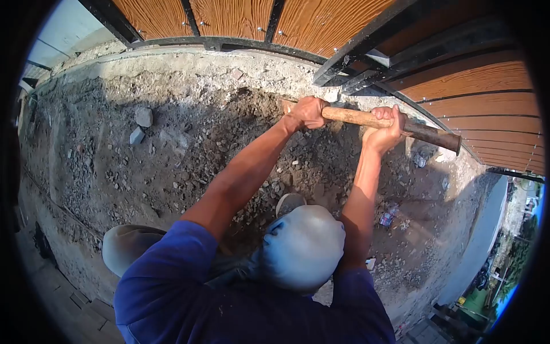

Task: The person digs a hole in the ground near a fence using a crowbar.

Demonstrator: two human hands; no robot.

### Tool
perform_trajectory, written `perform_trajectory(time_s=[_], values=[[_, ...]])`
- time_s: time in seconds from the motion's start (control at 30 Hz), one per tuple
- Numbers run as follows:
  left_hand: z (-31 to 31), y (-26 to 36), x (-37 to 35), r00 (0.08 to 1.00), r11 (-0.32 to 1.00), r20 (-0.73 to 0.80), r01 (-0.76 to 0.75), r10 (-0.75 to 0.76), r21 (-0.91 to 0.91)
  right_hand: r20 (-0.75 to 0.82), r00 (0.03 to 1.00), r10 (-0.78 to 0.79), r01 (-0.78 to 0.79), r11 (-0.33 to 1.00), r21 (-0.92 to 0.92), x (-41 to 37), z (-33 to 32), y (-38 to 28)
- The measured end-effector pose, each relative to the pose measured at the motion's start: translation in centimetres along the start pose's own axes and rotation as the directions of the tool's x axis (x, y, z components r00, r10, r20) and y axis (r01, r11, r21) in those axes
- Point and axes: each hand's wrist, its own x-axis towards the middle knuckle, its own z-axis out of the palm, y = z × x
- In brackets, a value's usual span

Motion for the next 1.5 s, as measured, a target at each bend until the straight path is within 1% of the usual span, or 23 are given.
perform_trajectory(time_s=[0.03,0.07,0.1,0.17,0.23,0.3,0.33,0.4,0.47,0.57,0.63,0.67,0.7,0.77,0.87,1.0,1.07,1.17,1.27,1.33,1.4,1.47,1.5], values=[[-2.2,2.4,-1.9,0.992,0.996,0.088,0.089,-0.087,-0.023,-0.199,0.971,0.129,-0.125,0.992,0.033,0.3,-1.7,1.1],[1.3,-0.4,-3.1,0.998,0.996,0.034,0.052,-0.055,0.076,-0.410,0.873,0.264,-0.254,0.964,0.080,-1.2,-4.0,1.9],[-0.5,2.9,-5.3,0.990,0.989,0.017,0.137,-0.138,0.063,-0.394,0.863,0.315,-0.279,0.949,0.147,-4.5,-6.6,1.8],[2.1,1.1,-7.9,0.997,0.978,-0.070,0.056,-0.043,0.199,-0.274,0.910,0.311,-0.247,0.938,0.244,-6.0,-6.7,1.5],[-0.1,4.5,-12.7,0.989,0.987,0.077,0.117,-0.126,0.107,-0.243,0.886,0.395,-0.340,0.910,0.237,-12.1,-7.5,-2.9],[-1.8,7.0,-15.8,0.975,0.980,0.165,0.122,-0.148,0.157,-0.179,0.858,0.482,-0.412,0.852,0.322,-12.4,-6.0,-4.0],[-1.6,7.8,-16.3,0.969,0.977,0.196,0.120,-0.154,0.174,-0.177,0.866,0.468,-0.405,0.863,0.303,-11.6,-6.0,-4.8],[-1.7,11.6,-14.6,0.990,0.993,0.065,0.121,-0.122,0.013,0.099,0.958,0.268,-0.286,0.903,0.322,-8.9,-5.4,-8.7],[-3.3,16.5,-11.6,0.992,0.999,-0.119,0.035,-0.036,-0.008,0.110,0.990,0.087,-0.110,0.969,0.222,-5.4,-2.4,-15.1],[-5.4,20.2,-6.8,0.899,0.981,-0.408,-0.192,0.160,-0.038,0.391,0.917,-0.074,-0.017,0.975,0.224,-0.3,-1.4,-21.4],[-4.6,18.3,-4.2,0.812,0.971,-0.554,-0.237,0.183,-0.027,0.472,0.865,-0.169,0.007,0.945,0.326,-0.1,0.3,-18.7],[-2.7,14.6,-3.3,0.797,0.982,-0.591,-0.186,0.126,-0.040,0.432,0.889,-0.154,0.056,0.971,0.232,-1.2,1.3,-14.3],[-0.4,8.8,-2.7,0.843,1.000,-0.538,-0.016,0.014,0.001,0.421,0.891,-0.173,0.079,0.970,0.231,-2.7,0.4,-10.0],[1.7,5.0,-2.8,0.901,0.996,-0.423,0.079,-0.093,-0.050,0.236,0.972,-0.008,-0.022,0.992,0.124,-4.3,-2.3,-2.6],[2.5,4.7,-4.6,0.925,0.999,-0.377,-0.040,0.046,0.024,0.113,0.991,-0.075,0.066,0.994,0.082,-8.9,-3.6,-3.6],[0.5,8.1,-7.6,0.952,0.999,-0.304,-0.038,0.034,-0.007,0.287,0.951,-0.116,0.129,0.991,-0.029,-11.9,-2.0,-7.0],[0.1,10.7,-9.5,0.932,0.997,-0.356,0.044,-0.064,-0.065,0.351,0.935,-0.050,0.037,0.998,0.042,-10.2,-0.4,-9.9],[-0.4,13.6,-13.0,0.896,0.993,-0.428,0.086,-0.115,-0.087,0.310,0.943,0.121,-0.157,0.983,0.093,-7.9,1.3,-12.9],[-2.6,16.6,-11.0,0.879,0.980,-0.470,-0.022,-0.075,-0.197,0.452,0.892,-0.004,-0.046,0.994,0.100,-5.4,3.7,-17.5],[-4.0,17.8,-8.5,0.841,0.977,-0.539,-0.142,0.036,-0.157,0.504,0.860,-0.080,0.049,0.996,0.075,-4.9,5.2,-19.8],[-2.9,15.3,-5.9,0.738,0.957,-0.669,-0.250,0.089,-0.148,0.533,0.835,-0.139,0.138,0.990,0.042,-5.0,5.6,-16.7],[0.5,9.5,-5.1,0.838,0.925,-0.513,-0.027,-0.185,-0.379,0.493,0.869,0.039,0.033,0.990,-0.136,-6.1,3.7,-7.9],[1.4,7.9,-6.1,0.864,0.914,-0.471,-0.033,-0.177,-0.404,0.454,0.891,0.022,0.015,0.997,-0.077,-8.0,1.8,-5.1]])
